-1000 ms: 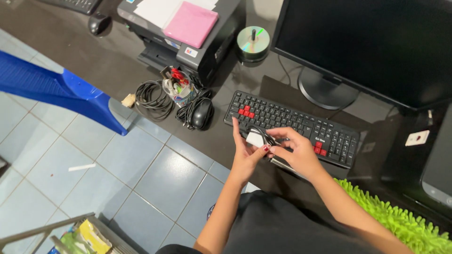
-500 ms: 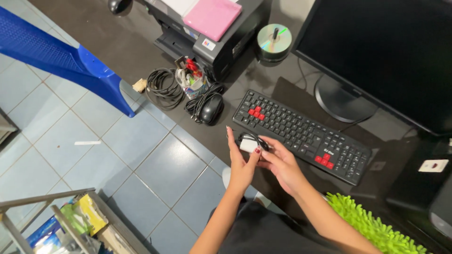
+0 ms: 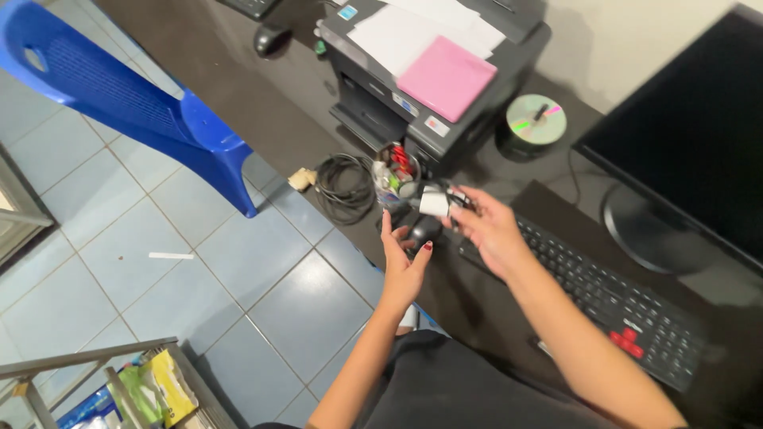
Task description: Organizing cables and dusting office equipment on a desk.
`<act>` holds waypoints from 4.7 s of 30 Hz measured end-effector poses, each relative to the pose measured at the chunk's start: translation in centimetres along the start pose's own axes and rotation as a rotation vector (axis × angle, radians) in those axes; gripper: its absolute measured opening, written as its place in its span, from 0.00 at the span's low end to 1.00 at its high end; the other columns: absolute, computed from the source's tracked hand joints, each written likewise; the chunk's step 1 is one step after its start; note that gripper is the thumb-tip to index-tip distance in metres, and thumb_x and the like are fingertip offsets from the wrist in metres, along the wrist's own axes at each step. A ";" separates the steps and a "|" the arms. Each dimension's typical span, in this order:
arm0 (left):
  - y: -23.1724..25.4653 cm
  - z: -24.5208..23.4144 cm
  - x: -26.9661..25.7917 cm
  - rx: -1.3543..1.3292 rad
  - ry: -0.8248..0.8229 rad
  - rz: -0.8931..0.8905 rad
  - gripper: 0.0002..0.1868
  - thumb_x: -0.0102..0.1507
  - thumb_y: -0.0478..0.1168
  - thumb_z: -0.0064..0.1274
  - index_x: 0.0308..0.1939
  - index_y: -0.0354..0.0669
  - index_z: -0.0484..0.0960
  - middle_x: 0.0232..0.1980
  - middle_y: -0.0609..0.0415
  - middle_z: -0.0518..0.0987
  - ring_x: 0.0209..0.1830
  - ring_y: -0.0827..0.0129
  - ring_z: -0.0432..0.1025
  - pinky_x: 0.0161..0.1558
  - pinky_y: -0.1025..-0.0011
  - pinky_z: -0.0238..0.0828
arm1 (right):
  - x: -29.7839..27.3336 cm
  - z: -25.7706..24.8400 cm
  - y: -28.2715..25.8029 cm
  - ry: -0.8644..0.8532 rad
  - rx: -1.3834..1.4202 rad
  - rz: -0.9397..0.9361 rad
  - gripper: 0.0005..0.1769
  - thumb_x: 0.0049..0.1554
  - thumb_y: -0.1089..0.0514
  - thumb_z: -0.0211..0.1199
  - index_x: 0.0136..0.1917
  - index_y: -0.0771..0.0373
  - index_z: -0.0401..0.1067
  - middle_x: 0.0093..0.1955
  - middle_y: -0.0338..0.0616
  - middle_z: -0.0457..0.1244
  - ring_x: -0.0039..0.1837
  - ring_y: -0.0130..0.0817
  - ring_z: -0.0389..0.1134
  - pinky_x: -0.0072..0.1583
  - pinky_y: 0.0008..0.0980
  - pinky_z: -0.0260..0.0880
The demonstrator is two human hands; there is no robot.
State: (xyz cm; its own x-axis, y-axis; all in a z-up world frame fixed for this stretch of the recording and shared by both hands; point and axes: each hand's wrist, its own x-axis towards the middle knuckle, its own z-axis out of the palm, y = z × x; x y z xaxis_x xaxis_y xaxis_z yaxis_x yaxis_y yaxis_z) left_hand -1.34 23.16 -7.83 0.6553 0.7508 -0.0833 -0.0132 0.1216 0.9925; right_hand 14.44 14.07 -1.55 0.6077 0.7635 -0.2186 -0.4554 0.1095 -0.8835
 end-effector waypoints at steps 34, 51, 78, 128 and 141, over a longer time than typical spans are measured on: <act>11.4 -9.1 14.1 0.292 -0.524 0.302 0.27 0.55 0.38 0.69 0.56 0.41 0.78 0.48 0.55 0.81 0.48 0.71 0.77 0.53 0.72 0.73 | 7.0 3.6 -2.9 -0.151 -0.270 0.003 0.22 0.59 0.68 0.62 0.67 0.69 0.70 0.57 0.45 0.68 0.53 0.32 0.70 0.53 0.29 0.68; 2.3 -6.5 15.8 -0.086 -0.238 0.105 0.22 0.59 0.31 0.67 0.54 0.36 0.75 0.42 0.59 0.78 0.41 0.80 0.72 0.43 0.78 0.75 | 11.4 0.9 1.9 0.010 -0.178 0.095 0.19 0.62 0.62 0.62 0.66 0.66 0.69 0.58 0.45 0.69 0.53 0.30 0.70 0.52 0.28 0.72; 0.4 -5.6 14.9 0.889 0.037 0.242 0.23 0.55 0.44 0.66 0.52 0.44 0.79 0.64 0.48 0.66 0.68 0.49 0.57 0.59 0.50 0.57 | 14.1 8.0 -2.0 -0.239 -1.345 -0.418 0.27 0.50 0.60 0.69 0.62 0.61 0.66 0.50 0.52 0.67 0.53 0.57 0.69 0.52 0.49 0.69; -0.3 2.6 5.4 0.428 -0.171 0.485 0.27 0.60 0.30 0.51 0.63 0.30 0.67 0.59 0.40 0.69 0.61 0.50 0.66 0.64 0.59 0.62 | -7.3 -12.6 4.2 0.808 -0.292 -0.057 0.18 0.59 0.61 0.61 0.63 0.60 0.68 0.49 0.42 0.68 0.45 0.28 0.71 0.46 0.28 0.70; -2.8 13.2 2.5 0.469 -0.903 0.284 0.24 0.59 0.29 0.49 0.60 0.36 0.70 0.46 0.47 0.78 0.43 0.58 0.75 0.50 0.64 0.72 | -26.0 -18.0 10.6 1.348 -0.026 -0.028 0.10 0.60 0.62 0.59 0.55 0.61 0.76 0.45 0.43 0.69 0.44 0.31 0.71 0.45 0.30 0.70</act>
State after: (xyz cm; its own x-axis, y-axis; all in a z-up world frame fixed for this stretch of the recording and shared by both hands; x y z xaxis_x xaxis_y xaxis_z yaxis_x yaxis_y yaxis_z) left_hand 10.32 16.14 -9.65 0.9953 -0.0728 0.0636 -0.0871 -0.3908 0.9164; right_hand 5.53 -16.12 -12.69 0.7846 -0.4555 -0.4207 -0.4291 0.0908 -0.8987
